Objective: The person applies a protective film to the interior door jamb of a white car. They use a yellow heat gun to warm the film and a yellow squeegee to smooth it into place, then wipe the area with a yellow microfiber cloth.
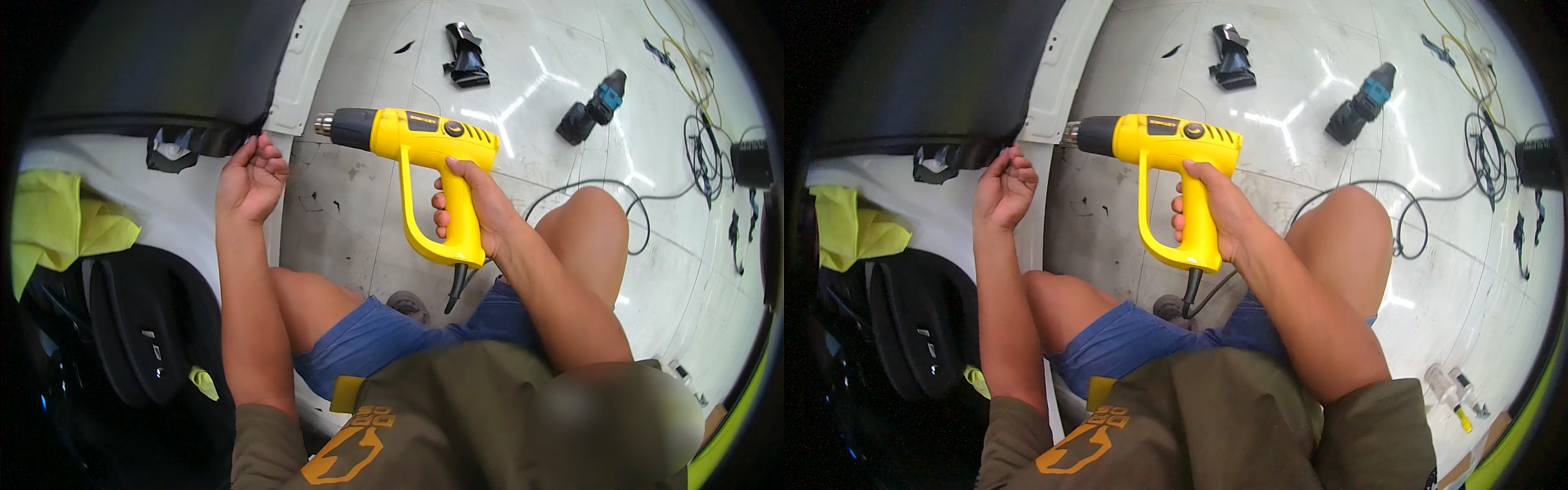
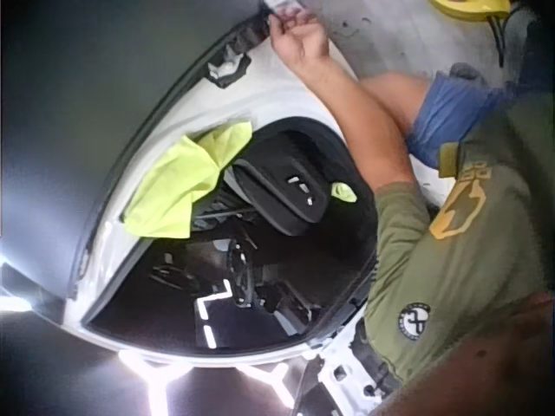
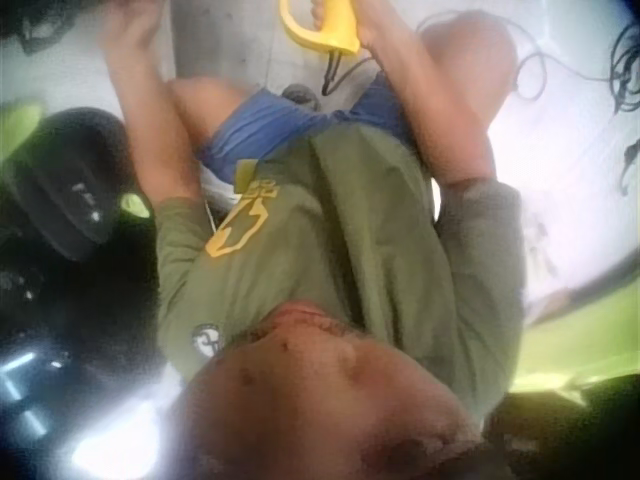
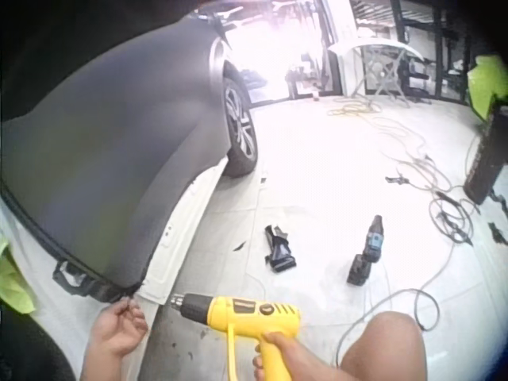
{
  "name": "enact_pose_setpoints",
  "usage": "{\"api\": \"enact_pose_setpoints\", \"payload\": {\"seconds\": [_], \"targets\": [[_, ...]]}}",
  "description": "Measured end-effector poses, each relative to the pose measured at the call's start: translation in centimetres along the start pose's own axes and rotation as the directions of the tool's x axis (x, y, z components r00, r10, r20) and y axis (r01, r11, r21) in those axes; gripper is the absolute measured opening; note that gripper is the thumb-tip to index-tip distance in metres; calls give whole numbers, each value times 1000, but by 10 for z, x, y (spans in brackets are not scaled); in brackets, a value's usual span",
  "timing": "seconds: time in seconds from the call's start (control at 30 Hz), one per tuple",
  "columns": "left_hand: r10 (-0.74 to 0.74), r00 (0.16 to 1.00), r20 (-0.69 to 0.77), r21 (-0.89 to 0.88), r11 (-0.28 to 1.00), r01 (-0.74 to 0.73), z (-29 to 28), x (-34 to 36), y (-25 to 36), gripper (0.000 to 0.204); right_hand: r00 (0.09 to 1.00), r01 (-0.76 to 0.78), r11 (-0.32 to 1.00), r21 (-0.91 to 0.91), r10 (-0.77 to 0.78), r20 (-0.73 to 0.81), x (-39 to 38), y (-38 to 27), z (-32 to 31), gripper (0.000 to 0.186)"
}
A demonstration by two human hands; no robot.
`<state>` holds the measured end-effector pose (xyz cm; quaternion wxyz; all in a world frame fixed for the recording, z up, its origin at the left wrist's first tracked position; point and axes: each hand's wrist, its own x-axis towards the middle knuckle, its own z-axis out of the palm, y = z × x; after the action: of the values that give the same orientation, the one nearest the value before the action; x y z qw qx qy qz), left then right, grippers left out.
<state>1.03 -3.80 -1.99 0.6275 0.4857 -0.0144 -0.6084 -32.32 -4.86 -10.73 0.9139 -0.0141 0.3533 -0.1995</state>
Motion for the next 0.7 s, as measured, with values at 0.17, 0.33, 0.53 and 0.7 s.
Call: {"api": "enact_pose_setpoints", "payload": {"seconds": [0.17,0.33,0.53,0.7], "targets": [[-77,993,89,-112,990,87,3,2,7,10,1000,7,999,-41,-8,-15,-2,2,0,33],[-56,993,102,-50,997,61,0,-3,1,12,1000,2,999,-33,-3,-26,-3,2,4,32],[79,996,-34,221,973,-70,-1,-2,-12,14,998,19,999,-34,-20,-54,0,-3,2,33],[555,822,-123,844,495,-207,-10,3,-23,25,985,100,990,-96,-112,-135,-3,-4,5,36]]}}
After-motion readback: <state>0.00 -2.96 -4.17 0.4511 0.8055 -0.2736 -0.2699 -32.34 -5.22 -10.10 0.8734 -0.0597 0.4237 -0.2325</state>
